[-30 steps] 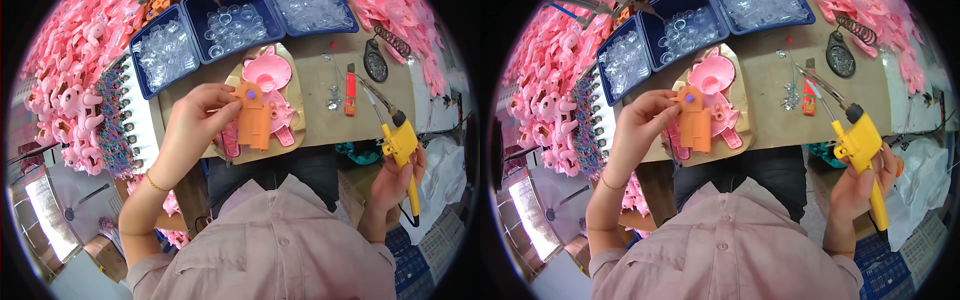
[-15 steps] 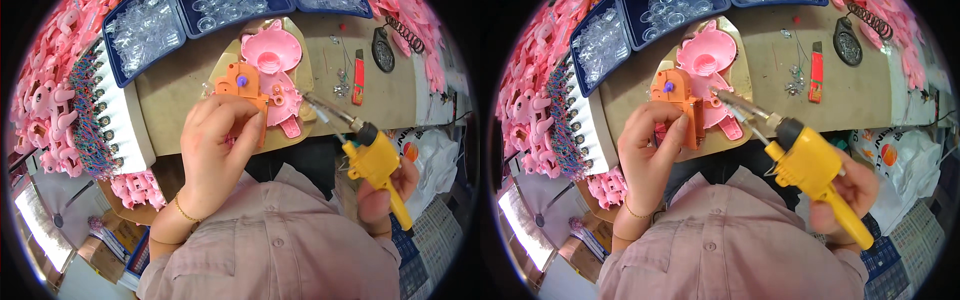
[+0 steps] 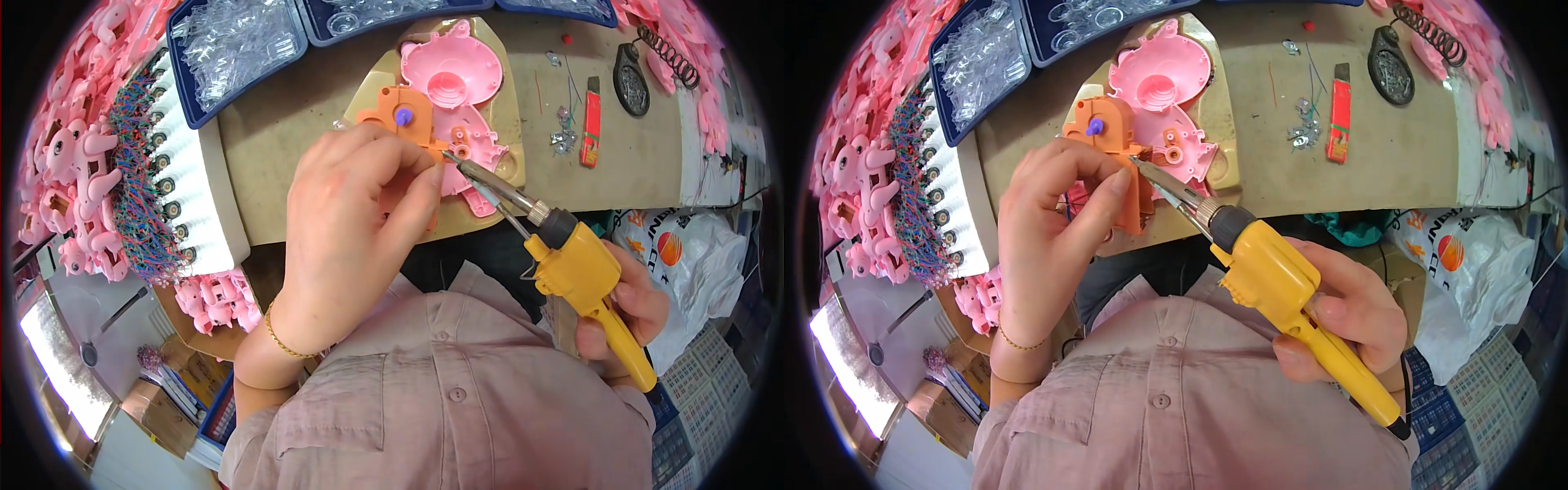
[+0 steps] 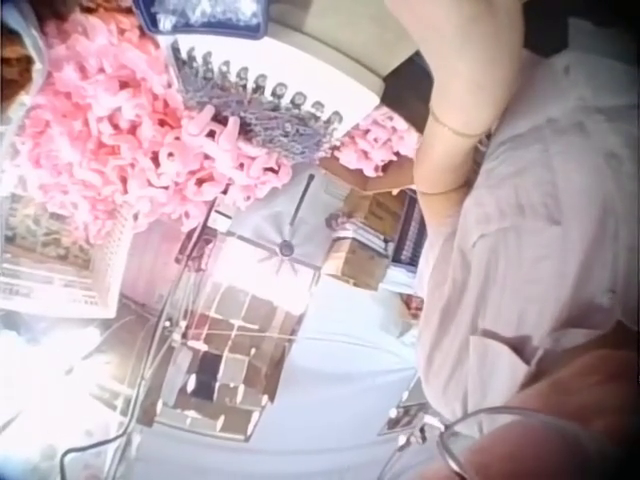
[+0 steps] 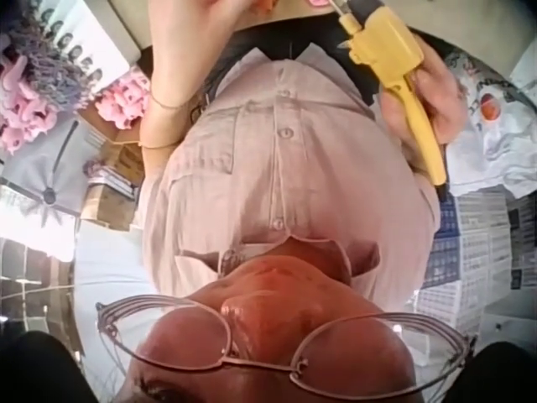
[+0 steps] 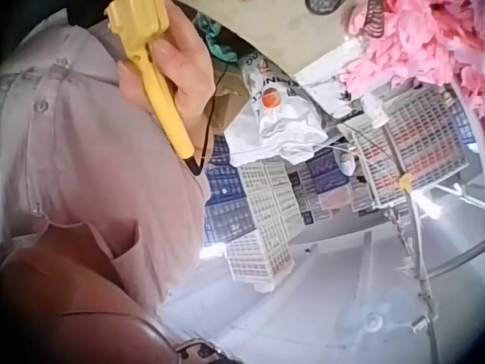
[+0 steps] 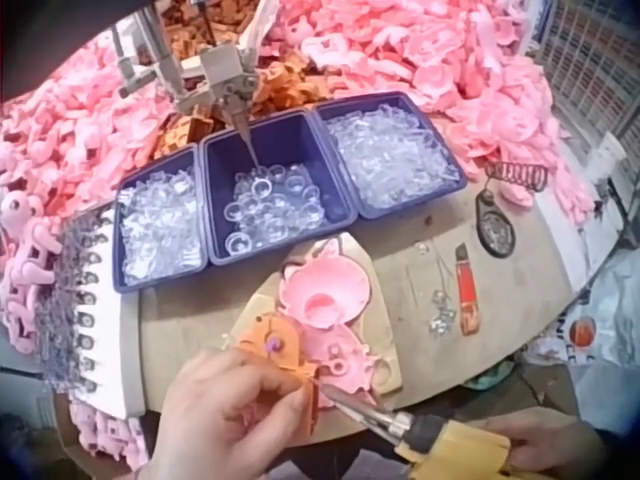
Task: Assembling pink plastic toy ponies by soldering internal components and joining shell pieces.
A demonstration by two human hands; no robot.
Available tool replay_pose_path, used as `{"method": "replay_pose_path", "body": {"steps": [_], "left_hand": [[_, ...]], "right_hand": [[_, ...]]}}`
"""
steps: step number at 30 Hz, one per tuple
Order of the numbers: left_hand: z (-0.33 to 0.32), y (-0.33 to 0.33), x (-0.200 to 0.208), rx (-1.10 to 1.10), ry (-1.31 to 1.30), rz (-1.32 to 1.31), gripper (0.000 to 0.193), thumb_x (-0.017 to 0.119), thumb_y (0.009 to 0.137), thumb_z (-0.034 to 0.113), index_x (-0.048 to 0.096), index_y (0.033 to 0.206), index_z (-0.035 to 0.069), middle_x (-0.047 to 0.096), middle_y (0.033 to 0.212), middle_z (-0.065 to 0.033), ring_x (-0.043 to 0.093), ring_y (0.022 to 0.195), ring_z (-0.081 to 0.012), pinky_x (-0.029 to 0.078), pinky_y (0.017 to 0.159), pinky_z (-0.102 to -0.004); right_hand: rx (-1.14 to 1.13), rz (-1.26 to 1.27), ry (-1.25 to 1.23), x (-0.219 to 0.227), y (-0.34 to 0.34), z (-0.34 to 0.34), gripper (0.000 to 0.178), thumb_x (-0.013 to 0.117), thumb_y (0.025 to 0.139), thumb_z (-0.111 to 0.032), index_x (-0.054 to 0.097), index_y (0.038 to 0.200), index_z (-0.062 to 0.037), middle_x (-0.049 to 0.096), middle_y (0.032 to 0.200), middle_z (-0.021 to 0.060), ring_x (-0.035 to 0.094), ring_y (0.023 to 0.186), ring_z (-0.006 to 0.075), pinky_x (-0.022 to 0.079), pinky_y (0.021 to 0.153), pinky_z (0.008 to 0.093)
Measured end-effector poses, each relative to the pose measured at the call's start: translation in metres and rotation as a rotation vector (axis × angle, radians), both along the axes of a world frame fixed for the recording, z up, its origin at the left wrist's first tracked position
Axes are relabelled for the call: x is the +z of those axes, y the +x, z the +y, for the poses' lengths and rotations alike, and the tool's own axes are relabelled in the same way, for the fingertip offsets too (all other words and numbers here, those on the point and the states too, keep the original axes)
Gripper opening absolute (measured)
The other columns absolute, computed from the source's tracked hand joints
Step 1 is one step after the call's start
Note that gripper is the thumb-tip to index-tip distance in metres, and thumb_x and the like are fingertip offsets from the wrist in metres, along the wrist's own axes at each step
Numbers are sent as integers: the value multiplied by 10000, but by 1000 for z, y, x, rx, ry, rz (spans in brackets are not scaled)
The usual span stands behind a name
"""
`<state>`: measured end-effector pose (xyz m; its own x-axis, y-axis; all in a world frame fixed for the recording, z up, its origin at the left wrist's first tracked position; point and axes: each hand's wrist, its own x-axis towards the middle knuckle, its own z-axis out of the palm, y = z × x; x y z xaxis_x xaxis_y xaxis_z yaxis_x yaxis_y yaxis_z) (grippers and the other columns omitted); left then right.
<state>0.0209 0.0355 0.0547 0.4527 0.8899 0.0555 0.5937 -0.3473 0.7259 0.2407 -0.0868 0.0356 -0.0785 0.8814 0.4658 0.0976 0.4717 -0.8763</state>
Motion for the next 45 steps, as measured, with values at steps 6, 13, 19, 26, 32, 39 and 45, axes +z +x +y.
{"method": "replay_pose_path", "body": {"steps": [6,13,19,26,32,39,45], "left_hand": [[-1,-5,-1,-13,28,2,97,660,778,123,613,733,51,567,725,-58,531,722,-255,421,700,-347],[3,2,5,-22,-23,57,81,664,772,70,610,751,14,606,778,-69,542,745,-209,422,732,-315],[7,9,5,-23,-3,75,88,669,771,75,611,754,10,604,773,-69,544,744,-208,423,726,-316],[3,8,12,-26,36,81,94,681,755,95,612,742,31,585,757,-102,559,750,-287,426,704,-376],[-7,-6,19,34,-37,90,97,682,752,85,604,726,33,575,753,-84,544,750,-276,424,700,-359],[13,-34,24,74,50,-97,197,666,819,94,643,1000,20,651,939,-109,605,862,-246,468,767,-322],[-5,-86,8,282,-397,-287,82,659,848,71,667,885,-1,663,809,-72,596,689,-118,455,603,-236]], "right_hand": [[16,359,-623,29,4,-12,587,616,804,-64,392,1323,94,600,1111,244,629,873,189,504,663,271],[-7,-181,178,-4,0,1,539,676,806,-54,430,1245,139,597,1073,321,665,794,259,528,627,300],[-31,-82,-56,7,15,-7,572,666,829,-70,385,1285,132,582,1100,337,666,763,259,530,636,307],[-504,58,-268,13,29,-30,554,687,829,-288,460,1244,1,535,1230,152,546,1104,259,536,815,351],[-952,-127,-125,83,116,2,383,602,849,-86,521,1208,22,592,1122,129,599,957,193,516,773,298],[-954,-367,-73,20,142,57,340,611,915,-125,532,1225,-9,613,1078,79,606,894,137,504,774,260],[-471,28,-690,-20,68,35,135,554,940,-108,585,1042,-25,603,922,20,530,736,72,432,658,203]]}}
